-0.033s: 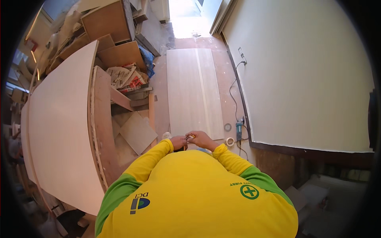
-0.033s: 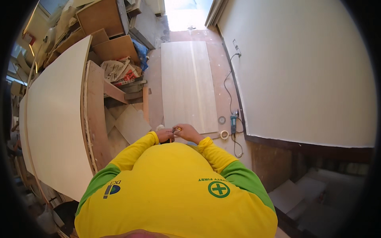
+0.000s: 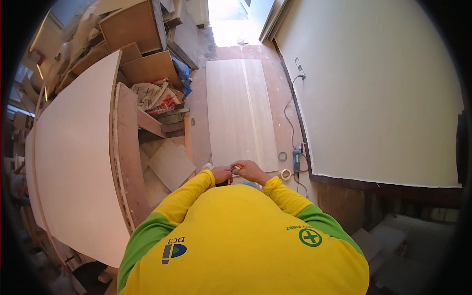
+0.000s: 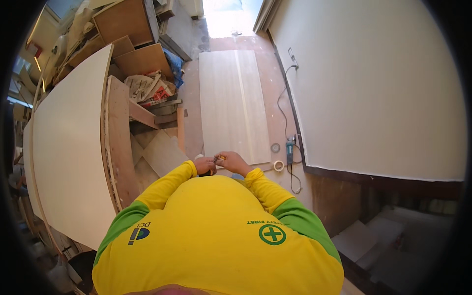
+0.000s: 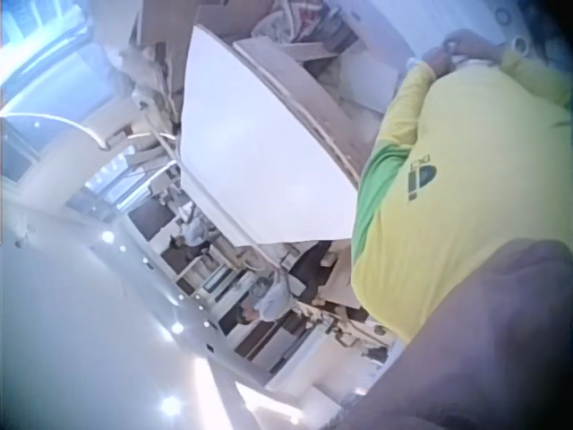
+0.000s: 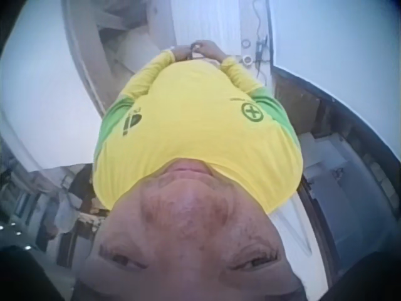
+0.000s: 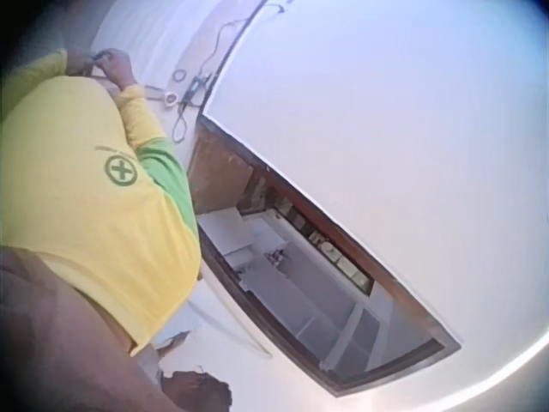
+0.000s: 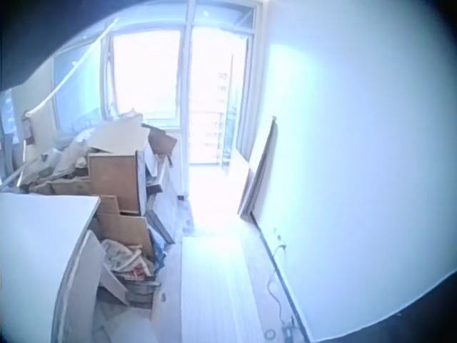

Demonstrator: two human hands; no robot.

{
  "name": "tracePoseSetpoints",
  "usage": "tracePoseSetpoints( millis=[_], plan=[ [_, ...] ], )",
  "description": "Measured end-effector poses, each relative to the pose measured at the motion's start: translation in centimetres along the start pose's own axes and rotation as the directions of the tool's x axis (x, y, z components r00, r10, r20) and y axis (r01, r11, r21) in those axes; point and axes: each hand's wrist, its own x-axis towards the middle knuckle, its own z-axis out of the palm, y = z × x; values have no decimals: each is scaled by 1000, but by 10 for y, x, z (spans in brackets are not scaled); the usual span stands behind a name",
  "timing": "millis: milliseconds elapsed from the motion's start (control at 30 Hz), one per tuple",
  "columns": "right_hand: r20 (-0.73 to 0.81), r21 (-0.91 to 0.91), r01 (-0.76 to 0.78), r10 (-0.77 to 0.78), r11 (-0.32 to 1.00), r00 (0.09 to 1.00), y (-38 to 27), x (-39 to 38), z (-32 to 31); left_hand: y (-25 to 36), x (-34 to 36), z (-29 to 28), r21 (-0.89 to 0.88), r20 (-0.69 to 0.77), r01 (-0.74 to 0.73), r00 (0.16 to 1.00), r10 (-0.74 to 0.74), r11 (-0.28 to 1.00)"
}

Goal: The person measures a tiled wall and a wooden panel using a tape measure and marks a line on the panel using a pencil and a long metal straightedge.

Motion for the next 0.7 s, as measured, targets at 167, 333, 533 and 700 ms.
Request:
tracePoseSetpoints(
  millis=[167, 333, 533, 700],
  plan=[
    [-119, -86, -14, 3, 996, 993, -40, 40, 27, -35, -30, -50, -566, 265, 458, 888, -375, 686],
    [-186, -115, -37, 15, 993, 982, -59, 50, 47, -57, -52, -69, -150, 142, -58, 987, 80, 987],
    [-198, -30, -28, 22, 999, 980, -60, 45, 43, -51, -43, -73, -7, 89, -179, 980, 179, 984],
    [-212, 79, -161, 175, 984, 962, -45, 26, 32, -32, -27, -73, -560, 318, 441, 896, -309, 701]
  ],
)
